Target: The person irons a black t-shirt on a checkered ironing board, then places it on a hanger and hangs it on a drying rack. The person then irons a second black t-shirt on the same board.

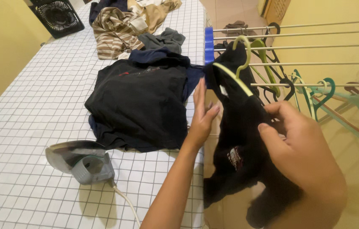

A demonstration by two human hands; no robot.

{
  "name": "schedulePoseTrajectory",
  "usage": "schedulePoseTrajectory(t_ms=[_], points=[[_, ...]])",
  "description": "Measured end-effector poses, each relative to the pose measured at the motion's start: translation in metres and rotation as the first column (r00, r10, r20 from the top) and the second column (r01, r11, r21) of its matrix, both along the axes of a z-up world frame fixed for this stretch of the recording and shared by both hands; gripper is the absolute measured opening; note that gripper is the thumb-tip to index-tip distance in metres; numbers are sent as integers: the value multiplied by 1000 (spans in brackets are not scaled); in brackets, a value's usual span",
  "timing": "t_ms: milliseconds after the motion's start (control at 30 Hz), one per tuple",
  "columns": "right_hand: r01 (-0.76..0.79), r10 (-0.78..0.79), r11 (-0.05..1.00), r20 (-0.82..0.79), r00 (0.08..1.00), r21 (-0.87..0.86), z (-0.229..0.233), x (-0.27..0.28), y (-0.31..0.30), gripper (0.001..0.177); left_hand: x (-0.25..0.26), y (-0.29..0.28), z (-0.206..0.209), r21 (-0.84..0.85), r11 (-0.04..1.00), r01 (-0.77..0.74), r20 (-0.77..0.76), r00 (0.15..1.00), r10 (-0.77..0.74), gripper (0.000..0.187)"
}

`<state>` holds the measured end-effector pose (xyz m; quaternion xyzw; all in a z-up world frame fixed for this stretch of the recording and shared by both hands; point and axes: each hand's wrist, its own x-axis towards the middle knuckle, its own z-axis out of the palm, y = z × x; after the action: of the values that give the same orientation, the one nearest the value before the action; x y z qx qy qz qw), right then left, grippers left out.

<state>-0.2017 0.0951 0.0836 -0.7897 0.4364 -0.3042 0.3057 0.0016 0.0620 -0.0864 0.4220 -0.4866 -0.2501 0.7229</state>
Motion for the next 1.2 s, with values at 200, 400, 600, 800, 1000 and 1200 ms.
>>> schedulePoseTrajectory(t_ms=[200, 400, 600, 800, 1000, 1200], points=[[7, -7, 1000, -141, 990, 1, -2, 3, 9, 29, -18, -33, -7, 33, 997, 67, 265, 961, -73, 72], [-111, 115, 992, -59, 992, 62, -14, -16, -2, 26, -17, -11, 4, 79, 996, 29, 364, 930, -56, 57], [-100, 85, 989, -134, 987, -107, -20, -57, -2, 38, -19, 5, 32, -136, 978, -155, 432, 880, 200, 34], [-207, 206, 978, -91, 974, 0, -18, -45, -5, 31, -26, -3, 13, 175, 975, -139, 383, 922, 62, 33], [-25, 33, 999, -239, 970, 35, -37, 4, -28, 31, -11, -31, -37, 123, 986, -115, 445, 894, 48, 40], [-45, 37, 994, -76, 996, -98, -105, 42, -62, 29, -10, -40, -59, 145, 977, -160, 223, 967, 125, 42]])
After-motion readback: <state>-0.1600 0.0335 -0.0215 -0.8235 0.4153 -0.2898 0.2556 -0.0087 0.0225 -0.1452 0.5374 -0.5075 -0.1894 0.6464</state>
